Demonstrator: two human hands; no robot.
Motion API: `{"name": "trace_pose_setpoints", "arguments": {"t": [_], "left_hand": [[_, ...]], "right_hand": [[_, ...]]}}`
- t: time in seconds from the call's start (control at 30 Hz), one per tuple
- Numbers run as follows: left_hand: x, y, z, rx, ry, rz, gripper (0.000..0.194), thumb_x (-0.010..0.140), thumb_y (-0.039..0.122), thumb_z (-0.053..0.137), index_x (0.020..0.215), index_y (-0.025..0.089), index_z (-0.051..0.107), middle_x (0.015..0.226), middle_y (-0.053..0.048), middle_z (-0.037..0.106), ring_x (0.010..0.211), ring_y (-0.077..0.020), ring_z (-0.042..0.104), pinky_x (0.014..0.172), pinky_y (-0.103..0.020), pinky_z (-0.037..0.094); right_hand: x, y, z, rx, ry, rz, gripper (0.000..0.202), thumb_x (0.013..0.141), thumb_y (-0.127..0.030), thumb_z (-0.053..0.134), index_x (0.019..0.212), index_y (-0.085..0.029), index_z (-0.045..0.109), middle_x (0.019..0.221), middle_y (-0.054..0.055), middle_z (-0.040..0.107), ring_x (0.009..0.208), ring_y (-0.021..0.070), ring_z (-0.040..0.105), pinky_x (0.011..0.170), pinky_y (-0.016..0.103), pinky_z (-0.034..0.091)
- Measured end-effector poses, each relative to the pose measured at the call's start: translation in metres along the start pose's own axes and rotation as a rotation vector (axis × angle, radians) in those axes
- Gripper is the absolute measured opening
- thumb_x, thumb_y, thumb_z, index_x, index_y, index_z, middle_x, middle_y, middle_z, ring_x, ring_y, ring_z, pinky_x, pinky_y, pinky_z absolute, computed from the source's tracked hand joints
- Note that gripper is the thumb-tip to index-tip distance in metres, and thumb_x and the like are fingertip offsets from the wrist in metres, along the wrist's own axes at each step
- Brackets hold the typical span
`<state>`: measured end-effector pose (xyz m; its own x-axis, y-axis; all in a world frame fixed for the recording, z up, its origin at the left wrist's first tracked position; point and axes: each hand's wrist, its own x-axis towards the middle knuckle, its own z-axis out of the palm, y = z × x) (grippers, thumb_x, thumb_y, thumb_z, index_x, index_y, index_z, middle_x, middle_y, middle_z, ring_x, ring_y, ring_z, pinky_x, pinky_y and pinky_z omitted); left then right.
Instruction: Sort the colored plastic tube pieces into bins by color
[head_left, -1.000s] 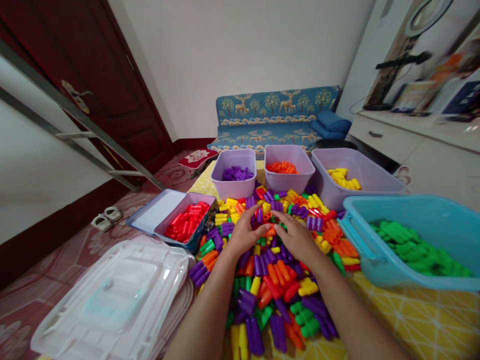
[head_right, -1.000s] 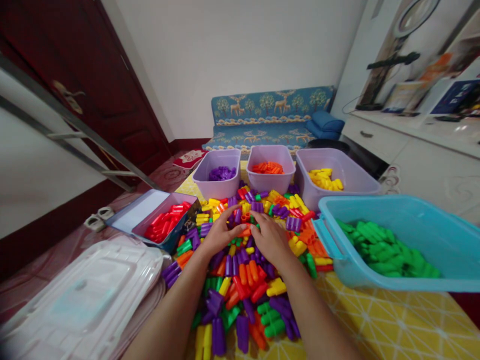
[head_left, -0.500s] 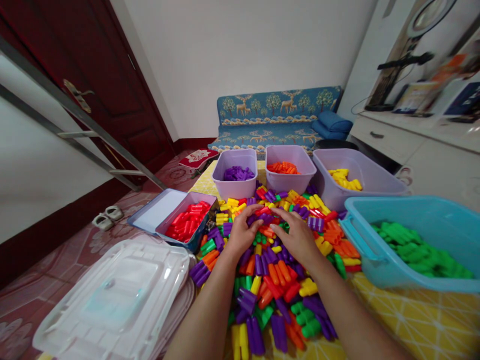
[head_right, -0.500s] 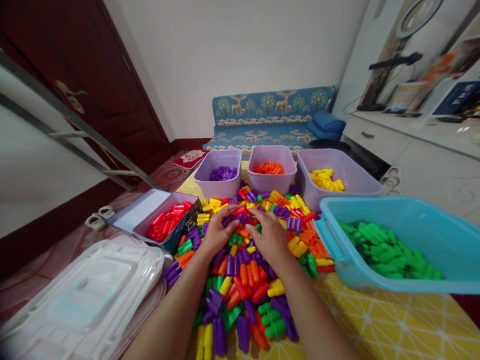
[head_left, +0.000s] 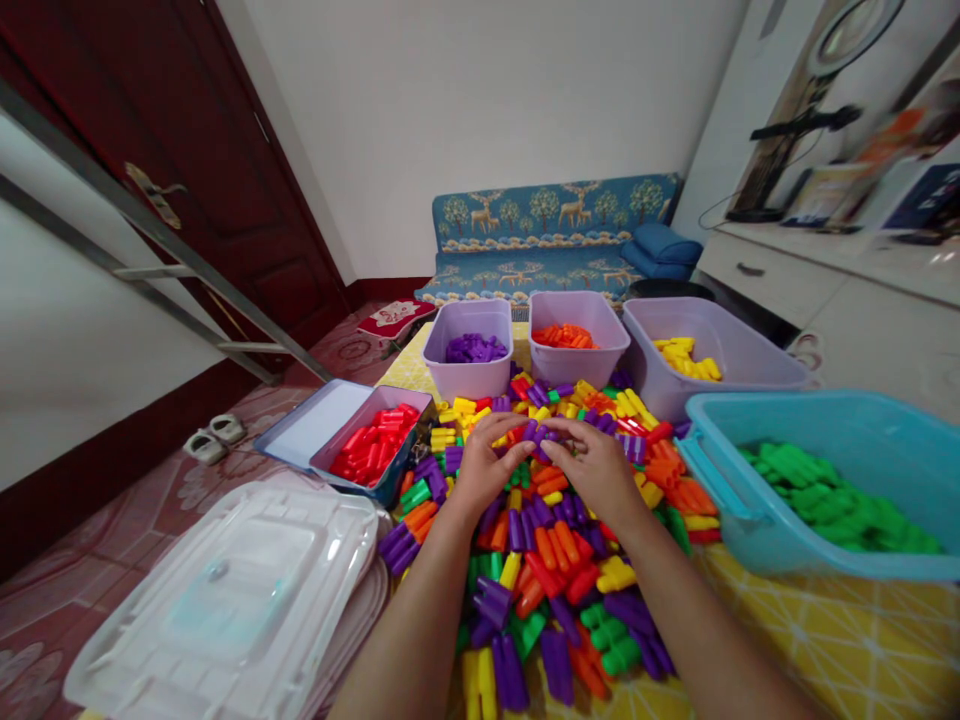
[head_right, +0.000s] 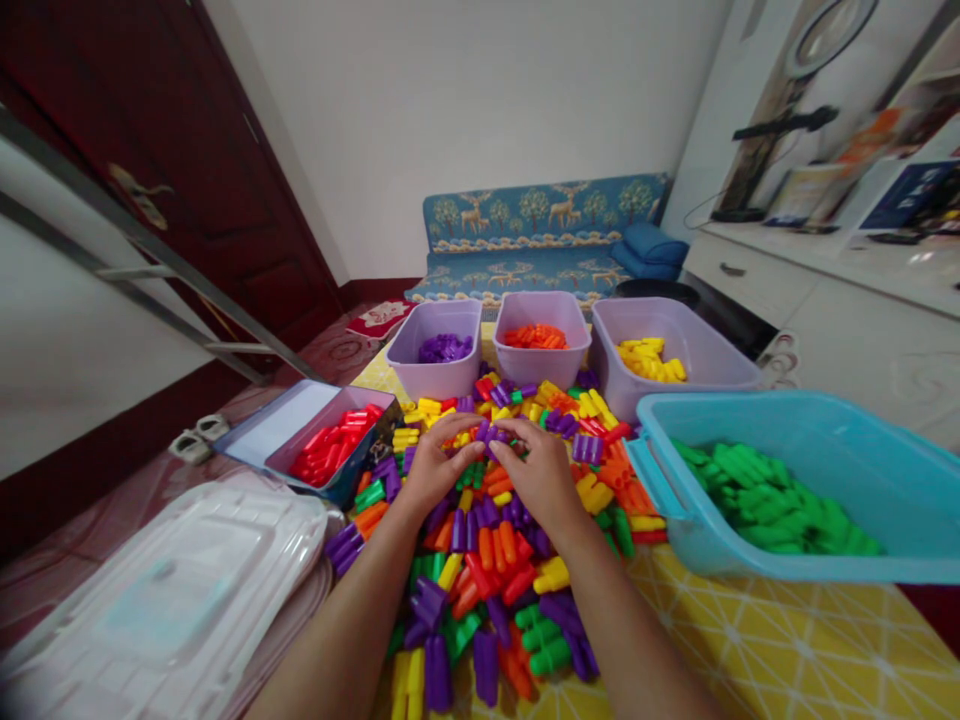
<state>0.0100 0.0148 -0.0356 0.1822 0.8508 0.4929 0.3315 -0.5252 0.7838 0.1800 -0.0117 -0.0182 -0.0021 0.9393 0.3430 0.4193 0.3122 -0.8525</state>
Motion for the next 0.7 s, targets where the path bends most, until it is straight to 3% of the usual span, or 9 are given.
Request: {"name": "trace_pose_setpoints", "arguments": {"t": [0.1, 0.3, 0.43, 0.57, 0.7], "left_hand": [[-0.001, 0.001, 0.001, -0.035, 0.021, -0.06, 0.021, 0.081, 0.027, 0.065, 0.099, 0.019, 0.071, 0.093, -0.005, 0.072, 0.09, -0.0189, 0.066, 0.085, -0.033, 0.052], [-0.003, 0.005, 0.002, -0.044, 0.066, -0.117, 0.017, 0.078, 0.022, 0.064, 0.094, 0.017, 0.068, 0.084, -0.002, 0.072, 0.078, -0.0155, 0.066, 0.073, -0.027, 0.053], [0.006, 0.011, -0.004, -0.029, 0.227, -0.128, 0.018, 0.078, 0.024, 0.065, 0.094, 0.016, 0.067, 0.074, -0.001, 0.068, 0.065, -0.013, 0.063, 0.063, -0.023, 0.051], [0.037, 0.017, -0.017, -0.123, 0.408, -0.111, 0.024, 0.08, 0.028, 0.063, 0.1, 0.015, 0.064, 0.082, -0.004, 0.07, 0.07, -0.0139, 0.066, 0.064, -0.023, 0.053], [0.084, 0.014, -0.035, -0.048, 0.5, -0.105, 0.027, 0.079, 0.022, 0.063, 0.104, 0.012, 0.064, 0.086, -0.008, 0.07, 0.069, -0.0147, 0.067, 0.066, -0.025, 0.055]], "right_hand": [[0.0, 0.0, 0.003, 0.082, -0.009, 0.042, 0.031, 0.077, -0.027, 0.061, 0.106, -0.019, 0.066, 0.102, 0.008, 0.073, 0.081, 0.02, 0.07, 0.07, 0.033, 0.058], [0.001, 0.002, 0.005, 0.127, -0.001, 0.072, 0.031, 0.077, -0.028, 0.06, 0.106, -0.018, 0.065, 0.105, 0.01, 0.071, 0.079, 0.0194, 0.07, 0.069, 0.034, 0.058], [0.001, 0.004, 0.003, 0.152, 0.021, 0.102, 0.031, 0.079, -0.032, 0.06, 0.106, -0.017, 0.063, 0.101, 0.01, 0.072, 0.073, 0.0185, 0.07, 0.068, 0.034, 0.058], [0.001, 0.004, 0.001, 0.166, 0.048, 0.11, 0.03, 0.079, -0.033, 0.059, 0.104, -0.016, 0.063, 0.098, 0.01, 0.072, 0.071, 0.0189, 0.07, 0.069, 0.035, 0.058], [0.001, 0.002, 0.001, 0.174, 0.058, 0.113, 0.03, 0.078, -0.035, 0.059, 0.101, -0.016, 0.064, 0.097, 0.011, 0.072, 0.069, 0.0187, 0.07, 0.068, 0.034, 0.057]]}}
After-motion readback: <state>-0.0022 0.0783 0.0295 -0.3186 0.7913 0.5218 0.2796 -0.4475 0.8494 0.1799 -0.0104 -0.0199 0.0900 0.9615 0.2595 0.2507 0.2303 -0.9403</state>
